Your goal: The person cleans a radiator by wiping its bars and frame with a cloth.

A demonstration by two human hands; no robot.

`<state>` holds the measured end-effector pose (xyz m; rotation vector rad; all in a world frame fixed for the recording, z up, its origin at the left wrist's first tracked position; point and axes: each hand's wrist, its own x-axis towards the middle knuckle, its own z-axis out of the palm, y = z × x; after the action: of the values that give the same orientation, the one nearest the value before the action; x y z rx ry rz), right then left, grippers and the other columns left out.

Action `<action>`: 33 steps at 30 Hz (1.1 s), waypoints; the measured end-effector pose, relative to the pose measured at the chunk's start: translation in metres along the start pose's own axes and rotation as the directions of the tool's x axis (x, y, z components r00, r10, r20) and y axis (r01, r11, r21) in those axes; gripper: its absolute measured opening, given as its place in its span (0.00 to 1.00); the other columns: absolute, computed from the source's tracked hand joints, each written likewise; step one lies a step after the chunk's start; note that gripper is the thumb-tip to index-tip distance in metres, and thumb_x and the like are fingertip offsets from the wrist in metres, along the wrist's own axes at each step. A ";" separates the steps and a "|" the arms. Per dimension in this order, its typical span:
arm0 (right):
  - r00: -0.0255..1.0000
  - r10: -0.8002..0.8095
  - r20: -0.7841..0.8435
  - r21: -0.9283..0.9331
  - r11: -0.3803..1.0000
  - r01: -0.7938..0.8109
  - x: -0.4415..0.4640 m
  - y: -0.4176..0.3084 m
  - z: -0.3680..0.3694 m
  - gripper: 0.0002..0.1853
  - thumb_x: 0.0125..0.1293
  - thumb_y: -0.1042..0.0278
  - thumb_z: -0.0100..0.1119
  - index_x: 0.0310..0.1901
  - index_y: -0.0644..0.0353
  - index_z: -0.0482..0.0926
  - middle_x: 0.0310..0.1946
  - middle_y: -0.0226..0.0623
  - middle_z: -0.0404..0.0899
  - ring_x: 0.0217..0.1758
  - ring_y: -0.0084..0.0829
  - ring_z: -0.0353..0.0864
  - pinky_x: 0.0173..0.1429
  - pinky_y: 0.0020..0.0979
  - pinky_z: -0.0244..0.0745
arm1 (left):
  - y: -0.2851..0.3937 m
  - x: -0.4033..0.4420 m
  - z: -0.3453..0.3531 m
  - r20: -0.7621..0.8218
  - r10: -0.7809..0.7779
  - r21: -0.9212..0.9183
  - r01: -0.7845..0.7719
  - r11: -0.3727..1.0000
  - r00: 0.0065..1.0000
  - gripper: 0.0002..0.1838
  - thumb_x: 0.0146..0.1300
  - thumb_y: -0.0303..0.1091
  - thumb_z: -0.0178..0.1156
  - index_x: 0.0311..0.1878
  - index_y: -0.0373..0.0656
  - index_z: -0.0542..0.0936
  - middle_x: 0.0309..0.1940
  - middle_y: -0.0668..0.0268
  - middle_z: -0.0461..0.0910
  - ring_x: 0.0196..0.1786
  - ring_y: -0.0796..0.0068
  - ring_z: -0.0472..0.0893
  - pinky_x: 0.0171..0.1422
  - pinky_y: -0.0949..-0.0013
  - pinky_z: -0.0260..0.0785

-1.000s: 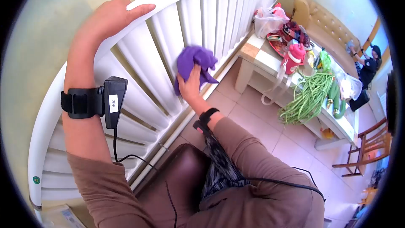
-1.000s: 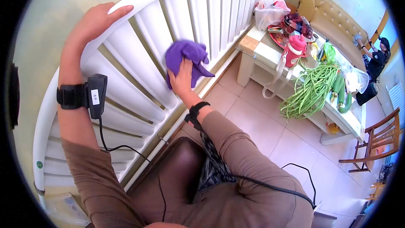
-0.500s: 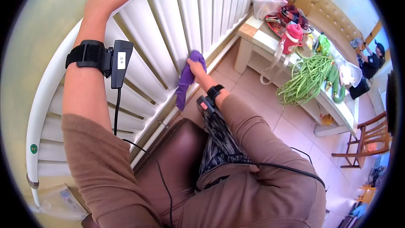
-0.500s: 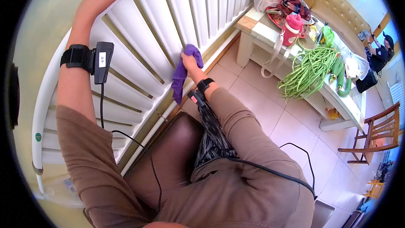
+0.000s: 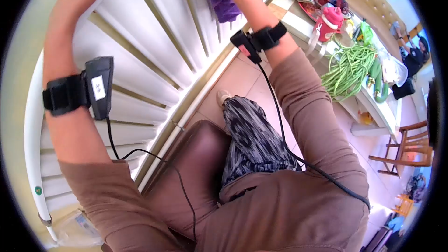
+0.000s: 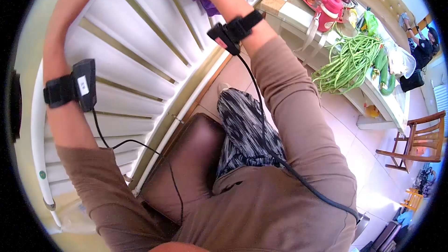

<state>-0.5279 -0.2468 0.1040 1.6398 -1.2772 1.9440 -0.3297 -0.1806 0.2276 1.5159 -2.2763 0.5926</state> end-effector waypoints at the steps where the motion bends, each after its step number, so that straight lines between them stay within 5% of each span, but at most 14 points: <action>1: 0.997 0.081 0.001 0.086 0.993 -0.081 0.003 0.007 0.006 0.36 0.56 0.52 0.60 0.60 0.67 0.62 0.64 0.60 0.53 0.67 0.54 0.54 0.69 0.41 0.50 | 0.005 -0.002 0.001 -0.037 0.012 0.054 -0.010 0.998 0.999 0.31 0.58 0.59 0.50 0.35 0.33 0.80 0.34 0.46 0.79 0.41 0.49 0.78 0.48 0.58 0.67; 6: 0.984 0.156 -0.088 0.086 0.985 -0.148 -0.049 0.074 0.053 0.40 0.62 0.51 0.55 0.64 0.73 0.52 0.65 0.57 0.53 0.69 0.49 0.53 0.70 0.36 0.49 | -0.015 0.015 0.018 -0.075 0.018 -0.012 -0.018 1.000 0.997 0.26 0.58 0.55 0.54 0.33 0.36 0.80 0.29 0.51 0.79 0.33 0.54 0.79 0.40 0.60 0.69; 8: 0.908 0.166 -0.384 0.143 0.982 -0.119 -0.080 0.076 0.071 0.27 0.60 0.53 0.57 0.52 0.68 0.69 0.47 0.53 0.74 0.51 0.44 0.74 0.56 0.36 0.65 | -0.054 0.036 0.033 0.110 0.041 -0.308 -0.005 0.951 0.993 0.32 0.57 0.63 0.50 0.43 0.38 0.77 0.36 0.56 0.80 0.37 0.63 0.80 0.44 0.63 0.69; 12: 0.753 0.647 -0.120 0.208 0.758 -0.619 -0.172 0.132 0.085 0.43 0.59 0.51 0.57 0.63 0.77 0.50 0.61 0.64 0.58 0.64 0.54 0.60 0.67 0.37 0.53 | -0.056 0.036 0.039 0.448 -0.097 -0.422 0.306 0.854 0.889 0.33 0.60 0.62 0.48 0.56 0.42 0.72 0.45 0.56 0.78 0.43 0.70 0.79 0.47 0.67 0.71; 15: 0.616 0.784 -0.078 0.147 0.620 -0.771 -0.227 0.147 0.081 0.42 0.61 0.47 0.52 0.62 0.78 0.52 0.61 0.65 0.57 0.66 0.53 0.57 0.68 0.38 0.51 | -0.004 0.010 0.033 0.090 -0.448 -0.313 0.453 0.835 0.889 0.32 0.63 0.58 0.47 0.63 0.46 0.67 0.54 0.52 0.72 0.50 0.66 0.78 0.53 0.67 0.71; 18: 0.517 0.854 -0.060 -0.030 0.516 -0.856 -0.286 0.167 0.078 0.41 0.62 0.44 0.49 0.62 0.77 0.53 0.59 0.64 0.59 0.64 0.54 0.57 0.68 0.41 0.51 | -0.011 0.013 0.019 0.364 -0.477 -0.337 0.590 0.734 0.800 0.30 0.67 0.53 0.45 0.67 0.47 0.61 0.60 0.52 0.66 0.59 0.65 0.73 0.61 0.69 0.66; 19: 0.543 0.837 -0.068 -0.157 0.528 -0.834 -0.293 0.164 0.076 0.40 0.62 0.45 0.49 0.61 0.77 0.55 0.59 0.64 0.59 0.63 0.55 0.58 0.68 0.42 0.50 | -0.031 0.013 0.017 0.090 0.122 -0.128 -0.110 0.986 0.988 0.28 0.68 0.51 0.45 0.66 0.47 0.62 0.60 0.53 0.66 0.61 0.66 0.71 0.63 0.70 0.63; 21: 0.504 0.861 -0.062 -0.195 0.485 -0.852 -0.292 0.163 0.075 0.40 0.62 0.45 0.49 0.61 0.77 0.55 0.59 0.64 0.59 0.64 0.54 0.57 0.68 0.42 0.50 | -0.060 0.012 0.020 0.017 0.729 0.229 -0.712 0.663 0.684 0.27 0.68 0.49 0.44 0.66 0.47 0.63 0.61 0.54 0.66 0.62 0.68 0.69 0.65 0.71 0.60; 22: 0.462 0.885 -0.059 -0.235 0.438 -0.868 -0.290 0.160 0.072 0.40 0.62 0.45 0.50 0.61 0.77 0.56 0.60 0.64 0.58 0.64 0.54 0.56 0.68 0.42 0.50 | -0.061 0.020 0.031 -0.080 0.368 -0.156 -0.376 0.913 0.927 0.25 0.68 0.45 0.45 0.64 0.46 0.65 0.58 0.57 0.69 0.61 0.69 0.70 0.65 0.72 0.60; 24: 0.403 0.914 -0.056 -0.235 0.380 -0.895 -0.280 0.161 0.060 0.39 0.61 0.48 0.51 0.62 0.74 0.55 0.58 0.63 0.62 0.61 0.54 0.62 0.66 0.42 0.56 | -0.067 0.038 0.053 -0.010 -0.062 -0.518 0.047 0.854 0.998 0.23 0.67 0.41 0.46 0.63 0.44 0.67 0.56 0.59 0.71 0.59 0.70 0.70 0.64 0.72 0.59; 27: 0.267 0.955 0.133 0.069 0.260 -0.963 -0.277 0.175 0.045 0.34 0.59 0.50 0.55 0.59 0.69 0.64 0.51 0.51 0.73 0.51 0.43 0.74 0.58 0.38 0.66 | -0.107 0.059 0.067 -0.004 0.095 -0.673 -0.073 0.736 0.996 0.18 0.65 0.39 0.48 0.53 0.39 0.71 0.51 0.61 0.74 0.52 0.68 0.72 0.59 0.68 0.61; 29: 0.285 0.924 0.255 0.261 0.218 -0.940 -0.264 0.165 0.033 0.31 0.59 0.51 0.57 0.56 0.67 0.69 0.48 0.44 0.76 0.48 0.35 0.76 0.54 0.33 0.69 | -0.115 0.063 0.062 -0.246 0.288 -0.363 -0.363 0.858 0.926 0.16 0.65 0.37 0.48 0.49 0.36 0.73 0.47 0.60 0.75 0.49 0.66 0.72 0.59 0.66 0.62; 30: 0.309 0.921 0.238 0.316 0.228 -0.921 -0.245 0.137 0.023 0.29 0.59 0.51 0.58 0.55 0.67 0.71 0.47 0.40 0.76 0.47 0.31 0.76 0.52 0.31 0.69 | -0.101 0.071 0.048 0.043 0.137 -0.341 -0.114 0.933 0.990 0.21 0.66 0.43 0.46 0.50 0.36 0.74 0.47 0.56 0.76 0.50 0.61 0.73 0.59 0.64 0.61; 33: 0.376 0.894 0.245 0.404 0.259 -0.877 -0.196 0.082 0.006 0.27 0.61 0.55 0.57 0.55 0.66 0.70 0.45 0.38 0.76 0.45 0.29 0.75 0.51 0.30 0.69 | -0.064 0.055 0.034 -0.001 -0.184 -0.372 0.171 0.912 0.983 0.33 0.62 0.59 0.44 0.46 0.33 0.77 0.45 0.47 0.78 0.51 0.48 0.76 0.57 0.56 0.65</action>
<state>-0.5216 -0.2379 -0.1086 0.9814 -2.1593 3.1535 -0.2930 -0.2634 0.2353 1.4820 -2.0464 0.1252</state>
